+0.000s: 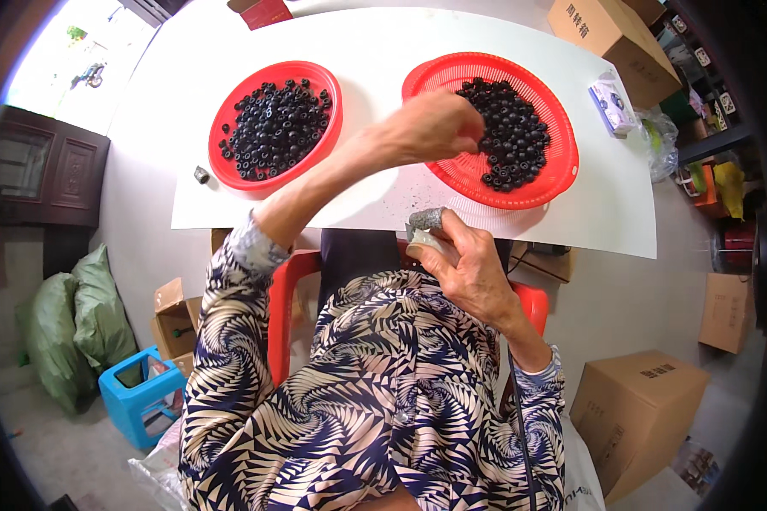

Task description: The person assembles small black parts into an assembly base by hand.

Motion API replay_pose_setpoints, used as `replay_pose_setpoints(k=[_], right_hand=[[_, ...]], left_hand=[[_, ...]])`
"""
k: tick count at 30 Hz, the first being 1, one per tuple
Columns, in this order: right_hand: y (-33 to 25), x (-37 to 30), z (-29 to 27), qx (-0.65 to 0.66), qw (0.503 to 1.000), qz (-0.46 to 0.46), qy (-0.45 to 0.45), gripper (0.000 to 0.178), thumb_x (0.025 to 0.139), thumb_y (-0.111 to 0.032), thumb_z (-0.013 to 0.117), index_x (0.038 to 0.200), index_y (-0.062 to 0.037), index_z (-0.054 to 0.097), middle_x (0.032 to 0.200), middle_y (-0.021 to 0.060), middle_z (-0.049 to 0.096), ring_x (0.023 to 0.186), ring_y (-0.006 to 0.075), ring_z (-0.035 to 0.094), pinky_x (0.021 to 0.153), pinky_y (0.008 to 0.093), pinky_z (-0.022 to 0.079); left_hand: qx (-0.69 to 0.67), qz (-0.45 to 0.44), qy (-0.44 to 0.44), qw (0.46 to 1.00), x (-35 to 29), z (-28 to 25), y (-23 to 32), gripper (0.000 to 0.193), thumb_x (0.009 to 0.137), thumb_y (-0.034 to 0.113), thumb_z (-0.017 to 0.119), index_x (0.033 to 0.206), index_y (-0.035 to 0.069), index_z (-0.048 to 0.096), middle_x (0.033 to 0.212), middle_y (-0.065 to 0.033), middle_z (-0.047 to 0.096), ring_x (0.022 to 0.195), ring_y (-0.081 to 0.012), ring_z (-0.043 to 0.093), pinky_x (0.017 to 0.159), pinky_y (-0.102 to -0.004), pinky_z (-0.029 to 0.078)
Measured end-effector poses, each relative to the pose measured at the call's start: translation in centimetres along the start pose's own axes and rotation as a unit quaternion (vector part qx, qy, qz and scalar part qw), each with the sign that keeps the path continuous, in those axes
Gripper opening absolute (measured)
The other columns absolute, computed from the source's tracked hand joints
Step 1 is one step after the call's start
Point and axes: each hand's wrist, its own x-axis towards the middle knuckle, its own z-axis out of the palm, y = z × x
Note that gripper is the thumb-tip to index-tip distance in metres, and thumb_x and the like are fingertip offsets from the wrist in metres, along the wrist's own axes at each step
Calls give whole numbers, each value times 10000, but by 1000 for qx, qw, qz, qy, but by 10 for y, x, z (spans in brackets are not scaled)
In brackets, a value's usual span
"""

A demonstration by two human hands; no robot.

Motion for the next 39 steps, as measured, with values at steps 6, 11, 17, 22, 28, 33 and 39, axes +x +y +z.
replay_pose_setpoints(k=[6, 11, 17, 22, 28, 33, 39], right_hand=[[-3, -2, -3, -22, 1000, 8, -9, 288, 815, -174, 673, 883, 13, 465, 653, 226, 575, 631, 422, 589, 557, 457, 453], [-1, -1, -3, -47, 999, 9, -20, 295, 810, -181, 671, 896, 20, 472, 662, 230, 581, 637, 422, 591, 571, 460, 458], [1, 0, -4, -45, 998, 32, -41, 286, 809, -188, 663, 902, 21, 491, 704, 236, 597, 680, 427, 596, 602, 469, 460], [5, 0, -2, -49, 996, 43, -54, 255, 814, -158, 647, 978, 1, 533, 757, 223, 616, 727, 405, 615, 638, 449, 468], [-1, 7, -9, -32, 996, 72, -50, 209, 816, -104, 646, 961, 15, 553, 735, 189, 615, 675, 333, 640, 600, 384, 470], [3, 8, -3, 30, 996, 89, -11, 189, 848, -83, 659, 871, 40, 516, 678, 139, 616, 601, 151, 589, 552, 297, 448], [12, 7, -1, 43, 995, 90, -3, 232, 859, -118, 670, 857, 42, 501, 735, 149, 633, 648, 140, 593, 574, 302, 456]], left_hand=[[198, 6, -106, 975, 40, 38, 4, 97, 753, 46, 621, 824, 1, 670, 799, -178, 642, 766, -338, 655, 641, -420, 532], [197, 27, -129, 971, 38, 33, 1, 136, 745, 29, 621, 863, 7, 684, 823, -185, 652, 744, -340, 656, 625, -396, 538], [-158, 8, 9, 987, -2, -10, 1, 127, 788, 92, 631, 850, -6, 683, 838, -133, 678, 741, -211, 647, 679, -325, 541], [-622, -102, 65, 773, -77, -11, 10, 125, 831, 98, 655, 900, -6, 647, 838, -64, 621, 730, -145, 573, 685, -279, 472], [-761, -140, 115, 622, -126, 17, 27, 206, 810, 55, 676, 996, -13, 623, 934, -81, 626, 814, -143, 605, 771, -267, 511], [-785, -145, 157, 582, -141, 36, 34, 240, 850, 51, 632, 1076, -27, 608, 966, -91, 617, 861, -175, 620, 806, -265, 515], [-800, -131, 144, 568, -145, 37, 32, 166, 866, 28, 605, 1026, -18, 610, 980, -86, 623, 873, -166, 638, 831, -258, 529]])
